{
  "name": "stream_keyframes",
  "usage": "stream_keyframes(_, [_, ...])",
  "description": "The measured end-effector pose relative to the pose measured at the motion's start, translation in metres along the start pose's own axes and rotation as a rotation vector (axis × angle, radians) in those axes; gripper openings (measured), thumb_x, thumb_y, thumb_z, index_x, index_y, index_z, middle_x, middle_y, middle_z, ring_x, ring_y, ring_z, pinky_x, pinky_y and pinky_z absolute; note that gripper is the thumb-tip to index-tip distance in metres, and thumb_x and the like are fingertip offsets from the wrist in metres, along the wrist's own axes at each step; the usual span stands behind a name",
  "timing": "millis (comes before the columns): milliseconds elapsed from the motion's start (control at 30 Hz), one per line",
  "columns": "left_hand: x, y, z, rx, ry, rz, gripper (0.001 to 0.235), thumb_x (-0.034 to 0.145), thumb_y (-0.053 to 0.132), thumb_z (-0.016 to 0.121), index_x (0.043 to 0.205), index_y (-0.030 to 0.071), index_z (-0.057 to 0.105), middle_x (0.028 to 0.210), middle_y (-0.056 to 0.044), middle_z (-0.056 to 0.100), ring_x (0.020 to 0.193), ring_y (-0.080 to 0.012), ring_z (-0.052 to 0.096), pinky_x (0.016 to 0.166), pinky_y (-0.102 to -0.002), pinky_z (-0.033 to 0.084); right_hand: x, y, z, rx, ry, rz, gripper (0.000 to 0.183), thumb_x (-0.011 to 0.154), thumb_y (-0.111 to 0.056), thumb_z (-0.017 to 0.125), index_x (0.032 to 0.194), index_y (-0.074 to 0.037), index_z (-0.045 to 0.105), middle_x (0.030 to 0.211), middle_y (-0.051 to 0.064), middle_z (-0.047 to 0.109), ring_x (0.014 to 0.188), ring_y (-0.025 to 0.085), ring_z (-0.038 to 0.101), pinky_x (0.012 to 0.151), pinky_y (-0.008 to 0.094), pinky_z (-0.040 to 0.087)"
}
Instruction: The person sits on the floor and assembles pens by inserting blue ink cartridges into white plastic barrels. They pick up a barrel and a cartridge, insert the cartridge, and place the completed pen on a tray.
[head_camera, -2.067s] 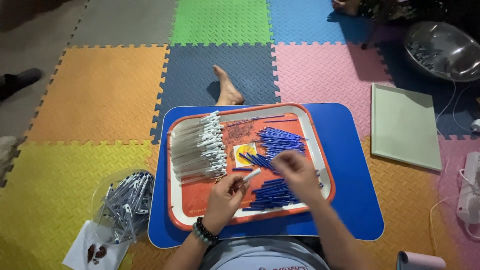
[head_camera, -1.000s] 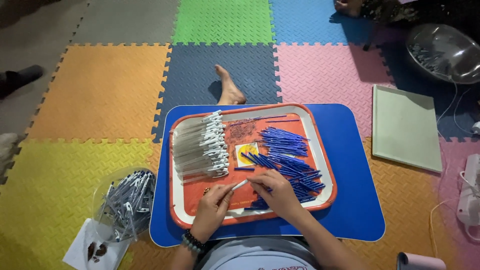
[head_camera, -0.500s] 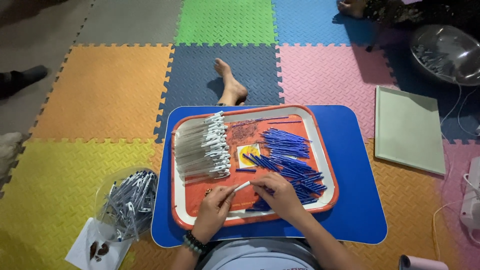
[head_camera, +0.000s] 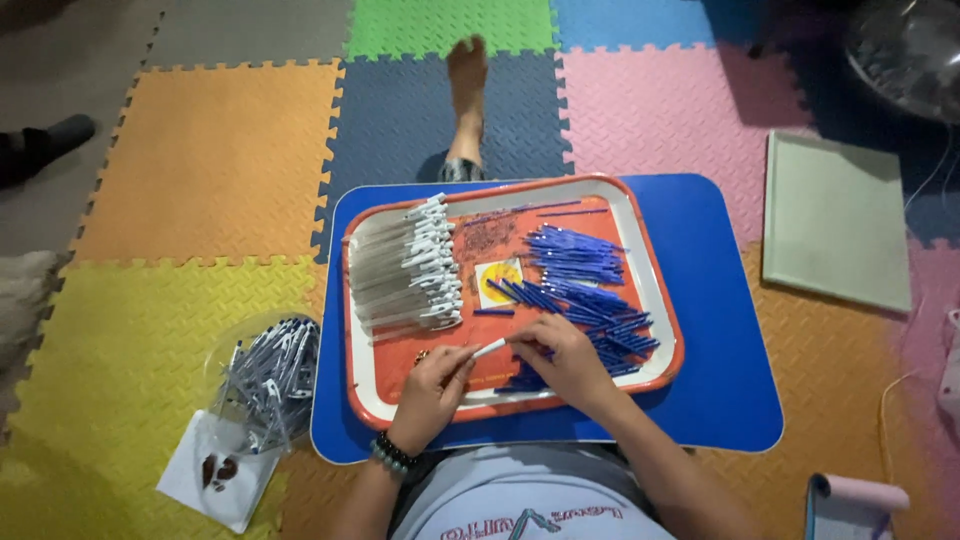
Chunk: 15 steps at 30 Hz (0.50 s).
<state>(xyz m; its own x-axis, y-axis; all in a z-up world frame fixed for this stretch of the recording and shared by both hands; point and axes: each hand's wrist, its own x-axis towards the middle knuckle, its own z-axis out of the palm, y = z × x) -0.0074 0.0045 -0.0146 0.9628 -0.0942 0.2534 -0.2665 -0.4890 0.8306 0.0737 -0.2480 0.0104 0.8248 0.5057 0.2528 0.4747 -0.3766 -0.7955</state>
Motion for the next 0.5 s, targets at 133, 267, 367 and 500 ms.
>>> stream_keyframes(133, [0.001, -0.002, 0.0, -0.01, -0.034, -0.066, 0.031, 0.111, 0.019, 0.066, 0.137, 0.006, 0.079, 0.113, -0.009, 0.08, 0.097, -0.0221, 0.074, 0.081, -0.036, 0.062, 0.001, -0.006, -0.003, 0.054, -0.028, 0.129, 0.021, 0.104, -0.012, 0.077, 0.123, -0.012, 0.085, 0.108, 0.007, 0.08, 0.104, 0.023, 0.072, 0.083, 0.035, 0.062])
stream_keyframes(267, [-0.002, -0.001, -0.001, -0.003, -0.029, -0.041, 0.033, 0.111, 0.017, 0.066, 0.141, 0.008, 0.077, 0.113, -0.009, 0.079, 0.093, -0.021, 0.074, 0.075, -0.034, 0.062, -0.001, 0.0, 0.001, 0.02, -0.034, 0.097, 0.019, 0.105, -0.014, 0.077, 0.122, -0.012, 0.085, 0.106, 0.007, 0.079, 0.101, 0.023, 0.072, 0.081, 0.036, 0.061])
stream_keyframes(367, [0.002, 0.007, -0.003, -0.023, 0.0, -0.053, 0.027, 0.111, 0.017, 0.069, 0.134, 0.01, 0.081, 0.107, -0.011, 0.081, 0.094, -0.0289, 0.078, 0.078, -0.039, 0.063, 0.001, -0.002, 0.003, 0.029, 0.02, 0.09, 0.011, 0.101, -0.014, 0.082, 0.112, -0.012, 0.085, 0.099, 0.007, 0.08, 0.096, 0.025, 0.075, 0.08, 0.036, 0.063])
stream_keyframes(500, [0.001, 0.008, -0.001, -0.013, 0.035, -0.06, 0.021, 0.108, 0.019, 0.074, 0.123, 0.014, 0.089, 0.102, -0.008, 0.085, 0.095, -0.0318, 0.085, 0.08, -0.04, 0.066, 0.001, 0.007, 0.007, 0.059, 0.106, 0.062, 0.011, 0.094, -0.018, 0.092, 0.103, -0.017, 0.086, 0.092, 0.001, 0.083, 0.092, 0.022, 0.079, 0.08, 0.034, 0.065])
